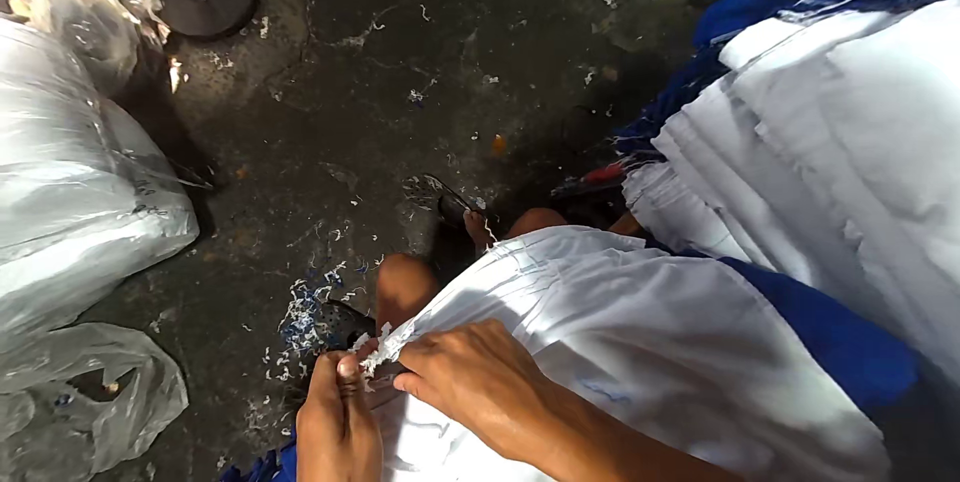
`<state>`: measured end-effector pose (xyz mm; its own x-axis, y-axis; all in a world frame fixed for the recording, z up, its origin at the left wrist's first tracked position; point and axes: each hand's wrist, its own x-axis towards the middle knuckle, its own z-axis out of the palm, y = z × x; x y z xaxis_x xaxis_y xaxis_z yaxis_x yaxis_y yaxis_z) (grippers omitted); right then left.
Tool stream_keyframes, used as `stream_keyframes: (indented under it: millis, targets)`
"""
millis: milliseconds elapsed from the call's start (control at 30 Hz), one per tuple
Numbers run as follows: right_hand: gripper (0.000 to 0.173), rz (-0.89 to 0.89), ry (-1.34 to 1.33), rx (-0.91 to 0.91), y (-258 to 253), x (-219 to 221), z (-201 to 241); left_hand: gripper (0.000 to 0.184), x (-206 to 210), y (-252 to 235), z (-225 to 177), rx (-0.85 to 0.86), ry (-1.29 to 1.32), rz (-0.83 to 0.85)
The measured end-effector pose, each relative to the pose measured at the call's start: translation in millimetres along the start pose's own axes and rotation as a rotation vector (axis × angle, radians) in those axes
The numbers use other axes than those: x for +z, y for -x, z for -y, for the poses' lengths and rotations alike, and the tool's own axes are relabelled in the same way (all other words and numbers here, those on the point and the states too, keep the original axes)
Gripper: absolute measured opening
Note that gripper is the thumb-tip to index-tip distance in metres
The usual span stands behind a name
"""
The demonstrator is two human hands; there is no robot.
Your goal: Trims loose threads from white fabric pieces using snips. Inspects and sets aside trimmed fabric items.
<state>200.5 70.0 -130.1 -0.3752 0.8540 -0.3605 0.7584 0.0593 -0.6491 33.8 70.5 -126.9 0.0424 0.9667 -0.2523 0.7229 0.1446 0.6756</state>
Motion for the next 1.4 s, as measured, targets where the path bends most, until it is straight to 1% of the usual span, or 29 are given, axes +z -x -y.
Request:
stream_keyframes:
  millis: [100, 233, 300, 333, 367, 400, 433, 467, 500, 533, 567, 600, 633, 700, 733, 800, 867, 933, 967, 1033, 1067, 1100, 1167, 1200, 1233, 1300, 1333, 1367, 1400]
  targets:
    - [0.039, 0.002, -0.068, 0.065, 2, -4, -5, 0.032, -2, -1, 3, -0.039, 0.084, 0.008]
    - [0.04, -0.21, -0.09, 0.07, 27, 26, -28, 0.03, -1, -2, 14, -0.101, 0.334, 0.047]
    - [0.041, -0.308, -0.074, 0.071, 37, 41, -34, 0.032, -3, -9, 29, -0.052, 0.461, 0.072]
    - [0.041, -0.339, -0.059, 0.071, 40, 45, -34, 0.033, -6, -15, 39, -0.01, 0.525, 0.065]
    - [0.042, -0.352, -0.043, 0.069, 41, 47, -33, 0.032, -10, -23, 50, 0.018, 0.574, 0.019]
    - [0.042, -0.35, -0.037, 0.069, 42, 47, -32, 0.028, -15, -33, 57, 0.023, 0.561, -0.076]
    - [0.042, -0.342, -0.039, 0.073, 42, 47, -31, 0.024, -21, -43, 61, 0.021, 0.439, -0.186]
    - [0.041, -0.336, -0.037, 0.078, 42, 47, -31, 0.037, -27, -52, 63, 0.028, 0.197, -0.227]
    - [0.042, -0.332, -0.031, 0.081, 43, 46, -31, 0.061, -30, -59, 60, 0.049, -0.016, -0.211]
    - [0.042, -0.324, -0.028, 0.083, 43, 46, -31, 0.079, -27, -65, 53, 0.079, -0.148, -0.16]
    - [0.042, -0.314, -0.029, 0.084, 43, 45, -31, 0.085, -21, -68, 46, 0.108, -0.21, -0.084]
    - [0.042, -0.305, -0.036, 0.085, 43, 45, -31, 0.084, -11, -68, 36, 0.107, -0.204, 0.02]
    - [0.042, -0.305, -0.041, 0.084, 44, 46, -31, 0.078, 0, -67, 29, 0.098, -0.176, 0.129]
    - [0.043, -0.278, -0.082, 0.094, 48, 47, -31, 0.059, 19, -60, 28, 0.048, -0.107, 0.31]
    - [0.043, -0.255, -0.115, 0.104, 52, 46, -30, 0.048, 26, -50, 35, 0.042, -0.068, 0.296]
    - [0.042, -0.235, -0.185, 0.12, 54, 37, -33, 0.028, 35, -29, 40, 0.068, 0.065, 0.099]
    - [0.041, -0.262, -0.21, 0.123, 54, 38, -38, 0.016, 36, -13, 40, 0.088, 0.179, -0.021]
    - [0.042, -0.272, -0.26, 0.12, 47, 42, -39, 0.018, 32, -12, 44, 0.115, 0.224, -0.026]
    - [0.043, -0.257, -0.303, 0.121, 42, 42, -39, 0.022, 31, -17, 48, 0.104, 0.202, 0.007]
    - [0.044, -0.22, -0.355, 0.119, 38, 43, -38, 0.032, 25, -23, 52, 0.027, 0.14, 0.109]
    - [0.044, -0.203, -0.355, 0.118, 39, 44, -38, 0.033, 22, -21, 51, 0.012, 0.123, 0.134]
    - [0.043, -0.199, -0.346, 0.111, 41, 45, -38, 0.029, 20, -16, 48, 0.02, 0.124, 0.126]
    - [0.043, -0.243, -0.352, 0.086, 43, 43, -42, 0.02, 25, 0, 38, 0.067, 0.123, 0.033]
    - [0.041, -0.295, -0.402, 0.074, 42, 43, -43, 0.019, 31, 7, 36, 0.094, 0.095, -0.026]
    - [0.038, -0.361, -0.509, 0.059, 39, 43, -41, 0.019, 36, 12, 35, 0.117, 0.046, -0.079]
    - [0.035, -0.479, -0.812, 0.037, 24, 39, -26, 0.022, 41, 14, 38, 0.158, -0.031, -0.137]
    - [0.034, -0.498, -0.911, 0.046, 15, 31, -17, 0.023, 41, 14, 40, 0.176, -0.042, -0.131]
    - [0.034, -0.476, -0.961, 0.056, 5, 24, -11, 0.023, 40, 15, 42, 0.185, -0.043, -0.115]
    - [0.035, -0.412, -0.992, 0.075, -2, 18, -7, 0.022, 38, 18, 43, 0.182, -0.024, -0.092]
